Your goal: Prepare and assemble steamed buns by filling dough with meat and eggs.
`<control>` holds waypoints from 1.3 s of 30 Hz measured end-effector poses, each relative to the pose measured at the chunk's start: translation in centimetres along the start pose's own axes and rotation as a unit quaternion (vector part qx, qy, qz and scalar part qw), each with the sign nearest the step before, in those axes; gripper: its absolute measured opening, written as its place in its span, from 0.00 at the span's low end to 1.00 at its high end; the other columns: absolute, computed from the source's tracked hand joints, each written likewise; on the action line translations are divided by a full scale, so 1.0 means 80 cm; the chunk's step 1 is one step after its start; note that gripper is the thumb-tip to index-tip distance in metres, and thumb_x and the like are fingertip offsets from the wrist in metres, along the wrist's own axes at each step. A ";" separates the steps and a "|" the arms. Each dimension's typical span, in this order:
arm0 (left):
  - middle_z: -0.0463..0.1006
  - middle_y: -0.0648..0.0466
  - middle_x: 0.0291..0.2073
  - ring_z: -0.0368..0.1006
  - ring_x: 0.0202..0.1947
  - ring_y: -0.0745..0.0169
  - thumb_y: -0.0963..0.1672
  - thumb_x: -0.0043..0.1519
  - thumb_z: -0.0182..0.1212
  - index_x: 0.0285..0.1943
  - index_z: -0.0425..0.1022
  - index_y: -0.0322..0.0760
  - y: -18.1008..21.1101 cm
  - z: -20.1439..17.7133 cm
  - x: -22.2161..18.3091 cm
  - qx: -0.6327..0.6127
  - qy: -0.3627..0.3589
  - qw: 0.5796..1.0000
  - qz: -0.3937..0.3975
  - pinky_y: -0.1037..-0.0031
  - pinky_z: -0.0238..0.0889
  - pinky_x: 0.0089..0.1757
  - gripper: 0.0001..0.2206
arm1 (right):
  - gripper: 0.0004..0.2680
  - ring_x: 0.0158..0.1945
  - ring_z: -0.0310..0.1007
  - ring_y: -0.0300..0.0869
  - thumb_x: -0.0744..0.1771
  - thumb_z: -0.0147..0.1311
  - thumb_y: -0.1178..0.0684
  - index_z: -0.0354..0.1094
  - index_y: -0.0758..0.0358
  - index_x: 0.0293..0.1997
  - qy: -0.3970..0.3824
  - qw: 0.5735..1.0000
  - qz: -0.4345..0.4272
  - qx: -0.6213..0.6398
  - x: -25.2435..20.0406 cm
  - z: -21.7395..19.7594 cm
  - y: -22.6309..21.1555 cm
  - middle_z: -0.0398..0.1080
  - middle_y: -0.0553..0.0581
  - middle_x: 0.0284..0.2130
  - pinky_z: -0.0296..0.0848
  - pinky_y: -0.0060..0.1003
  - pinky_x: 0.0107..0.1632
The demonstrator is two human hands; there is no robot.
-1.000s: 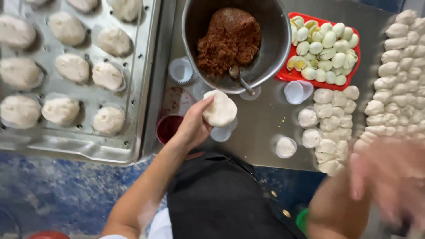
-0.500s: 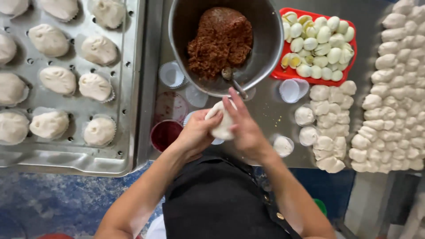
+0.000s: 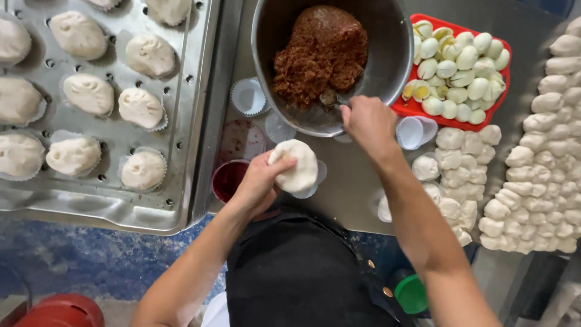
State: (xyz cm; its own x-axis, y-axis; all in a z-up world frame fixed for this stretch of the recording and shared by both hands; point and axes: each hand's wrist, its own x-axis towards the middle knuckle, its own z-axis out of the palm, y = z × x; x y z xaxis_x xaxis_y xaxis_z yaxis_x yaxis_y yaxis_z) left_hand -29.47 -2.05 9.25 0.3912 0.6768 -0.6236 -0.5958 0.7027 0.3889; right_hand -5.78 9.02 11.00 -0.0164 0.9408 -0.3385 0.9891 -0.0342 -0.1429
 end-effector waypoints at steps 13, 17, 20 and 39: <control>0.80 0.46 0.49 0.79 0.46 0.56 0.37 0.64 0.59 0.59 0.72 0.23 -0.003 -0.017 0.071 -0.055 0.098 0.985 0.134 0.65 0.75 0.48 0.15 | 0.05 0.28 0.77 0.61 0.67 0.49 0.56 0.70 0.63 0.42 0.073 0.986 -0.148 -0.023 0.014 0.035 -0.043 0.74 0.66 0.25 0.72 0.58 0.29; 0.80 0.46 0.49 0.78 0.46 0.58 0.37 0.65 0.59 0.59 0.73 0.22 -0.003 -0.019 0.065 -0.030 0.091 0.986 0.140 0.68 0.74 0.47 0.15 | 0.05 0.31 0.77 0.62 0.67 0.49 0.55 0.70 0.61 0.41 -0.017 0.992 -0.124 -0.026 0.002 0.034 -0.057 0.75 0.66 0.26 0.73 0.58 0.33; 0.80 0.47 0.48 0.78 0.46 0.59 0.38 0.65 0.60 0.59 0.73 0.22 0.011 -0.015 0.061 -0.016 0.083 0.987 0.138 0.68 0.74 0.47 0.15 | 0.06 0.34 0.77 0.60 0.67 0.50 0.54 0.75 0.60 0.41 -0.035 0.987 -0.148 0.052 -0.001 0.015 -0.032 0.76 0.66 0.29 0.73 0.55 0.36; 0.72 0.41 0.61 0.70 0.63 0.47 0.47 0.74 0.46 0.68 0.63 0.29 0.049 0.028 0.108 -0.132 -0.187 0.963 0.145 0.55 0.60 0.67 0.18 | 0.18 0.24 0.68 0.48 0.66 0.59 0.60 0.70 0.55 0.65 0.239 0.945 -0.218 0.056 -0.142 -0.025 0.003 0.65 0.56 0.25 0.68 0.44 0.30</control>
State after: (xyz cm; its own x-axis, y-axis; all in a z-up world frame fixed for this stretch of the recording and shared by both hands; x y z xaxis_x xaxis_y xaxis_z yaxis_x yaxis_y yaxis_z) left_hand -26.87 7.03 6.94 0.3783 0.9021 -0.2076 -0.8556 0.4263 0.2936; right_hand -5.03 -0.96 16.69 -0.3247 0.9176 0.2295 0.8814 0.3815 -0.2785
